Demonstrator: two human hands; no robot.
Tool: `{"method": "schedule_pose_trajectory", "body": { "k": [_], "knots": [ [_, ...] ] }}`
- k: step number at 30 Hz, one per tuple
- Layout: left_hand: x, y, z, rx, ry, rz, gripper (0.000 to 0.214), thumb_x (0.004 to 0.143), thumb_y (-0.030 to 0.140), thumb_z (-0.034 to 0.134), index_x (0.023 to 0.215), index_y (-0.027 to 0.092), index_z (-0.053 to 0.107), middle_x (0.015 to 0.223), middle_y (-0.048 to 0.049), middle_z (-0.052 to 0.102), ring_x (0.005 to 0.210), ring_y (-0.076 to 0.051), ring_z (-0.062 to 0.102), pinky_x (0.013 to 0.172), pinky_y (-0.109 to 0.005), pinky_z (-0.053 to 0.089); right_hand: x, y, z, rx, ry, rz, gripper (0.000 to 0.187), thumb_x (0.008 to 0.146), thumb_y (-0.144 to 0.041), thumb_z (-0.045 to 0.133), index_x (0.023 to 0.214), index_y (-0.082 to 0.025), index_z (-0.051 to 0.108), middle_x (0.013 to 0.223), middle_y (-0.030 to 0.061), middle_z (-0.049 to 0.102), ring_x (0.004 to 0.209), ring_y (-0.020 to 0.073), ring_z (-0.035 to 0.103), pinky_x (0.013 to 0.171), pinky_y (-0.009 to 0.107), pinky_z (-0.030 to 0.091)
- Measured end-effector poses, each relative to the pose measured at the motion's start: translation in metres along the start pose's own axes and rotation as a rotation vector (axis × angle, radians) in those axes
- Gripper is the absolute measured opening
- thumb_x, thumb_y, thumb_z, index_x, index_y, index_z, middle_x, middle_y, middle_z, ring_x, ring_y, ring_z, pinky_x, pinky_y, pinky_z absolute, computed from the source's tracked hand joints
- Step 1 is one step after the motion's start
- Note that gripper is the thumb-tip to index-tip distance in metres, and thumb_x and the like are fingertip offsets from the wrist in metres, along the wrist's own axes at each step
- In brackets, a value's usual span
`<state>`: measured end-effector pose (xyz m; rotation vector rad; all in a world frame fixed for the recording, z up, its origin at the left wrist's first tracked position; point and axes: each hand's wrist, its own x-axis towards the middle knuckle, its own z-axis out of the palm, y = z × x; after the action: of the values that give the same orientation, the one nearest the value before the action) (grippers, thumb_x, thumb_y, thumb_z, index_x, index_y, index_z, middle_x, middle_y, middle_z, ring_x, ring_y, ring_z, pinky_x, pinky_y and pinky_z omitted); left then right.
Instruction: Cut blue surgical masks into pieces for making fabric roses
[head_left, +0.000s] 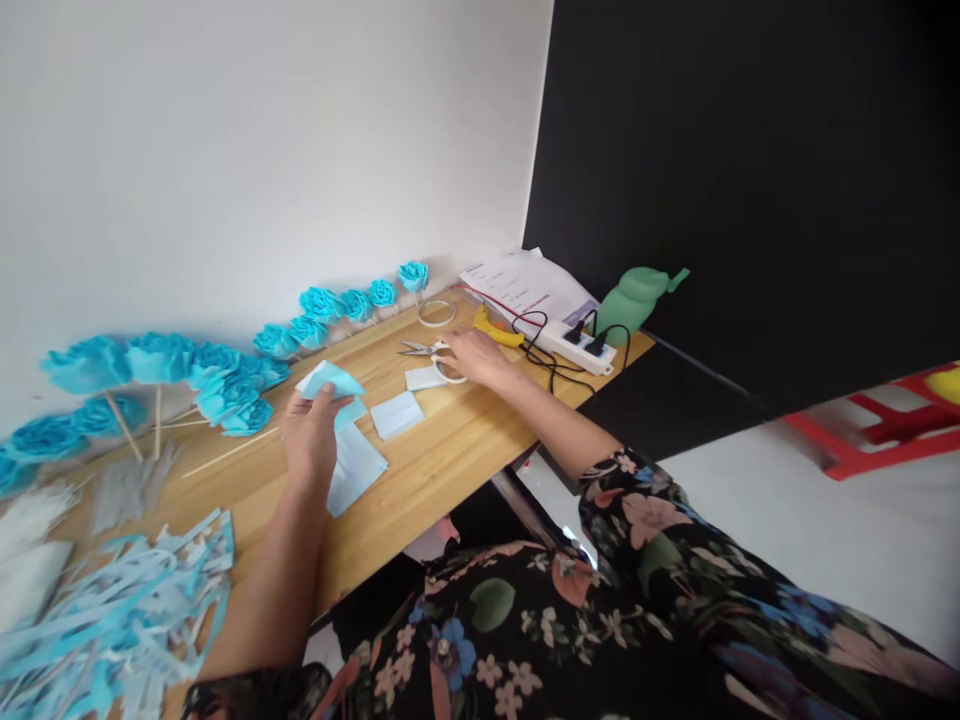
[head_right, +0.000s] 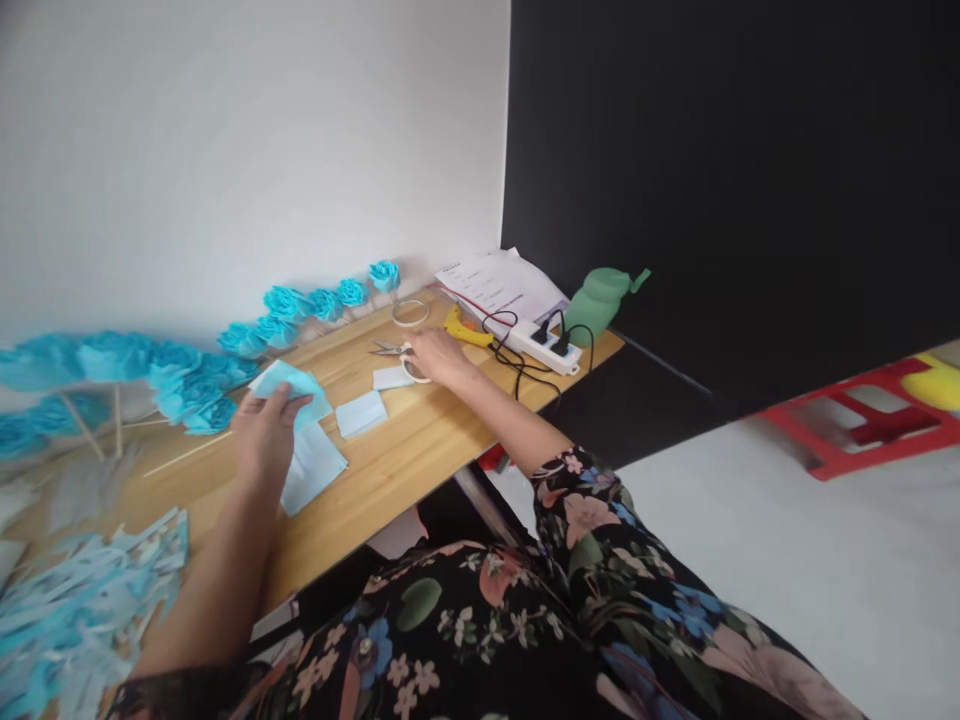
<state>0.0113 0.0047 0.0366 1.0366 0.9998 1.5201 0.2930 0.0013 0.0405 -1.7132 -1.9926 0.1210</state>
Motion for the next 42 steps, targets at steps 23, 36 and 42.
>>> {"method": "schedule_pose_trajectory", "body": {
  "k": [23, 36, 42],
  "knots": [
    [0.049, 0.037, 0.006, -0.248, -0.004, -0.270, 0.022, 0.086, 0.012, 0.076, 0.107, 0.019, 0.074, 0.085, -0.0002, 0.079, 0.069, -0.010, 0.072, 0.067, -0.018, 0.060, 0.016, -0.060, -0.010, 1.562, -0.619, 0.177, 0.060, 0.088, -0.064, 0.064, 0.121, -0.014, 0.069, 0.082, 0.0073, 0.073, 0.063, 0.0147, 0.063, 0.050, 0.024, 0.049],
    [0.067, 0.040, -0.005, -0.330, 0.021, -0.297, 0.026, 0.093, 0.004, 0.065, 0.112, 0.019, 0.072, 0.078, 0.0011, 0.077, 0.067, -0.009, 0.072, 0.066, -0.016, 0.061, 0.007, -0.064, 0.038, 1.676, -0.754, 0.042, 0.067, 0.086, -0.067, 0.065, 0.125, -0.012, 0.065, 0.068, 0.0002, 0.065, 0.050, 0.0104, 0.051, 0.042, 0.021, 0.035],
    [0.065, 0.037, -0.002, -0.324, 0.037, -0.322, 0.025, 0.096, 0.002, 0.056, 0.111, 0.016, 0.072, 0.077, 0.0004, 0.076, 0.066, -0.009, 0.072, 0.066, -0.017, 0.061, 0.006, -0.060, 0.047, 1.663, -0.769, 0.028, 0.069, 0.084, -0.068, 0.067, 0.125, -0.013, 0.065, 0.073, 0.0012, 0.066, 0.053, 0.0101, 0.053, 0.046, 0.022, 0.039]
  ]
}}
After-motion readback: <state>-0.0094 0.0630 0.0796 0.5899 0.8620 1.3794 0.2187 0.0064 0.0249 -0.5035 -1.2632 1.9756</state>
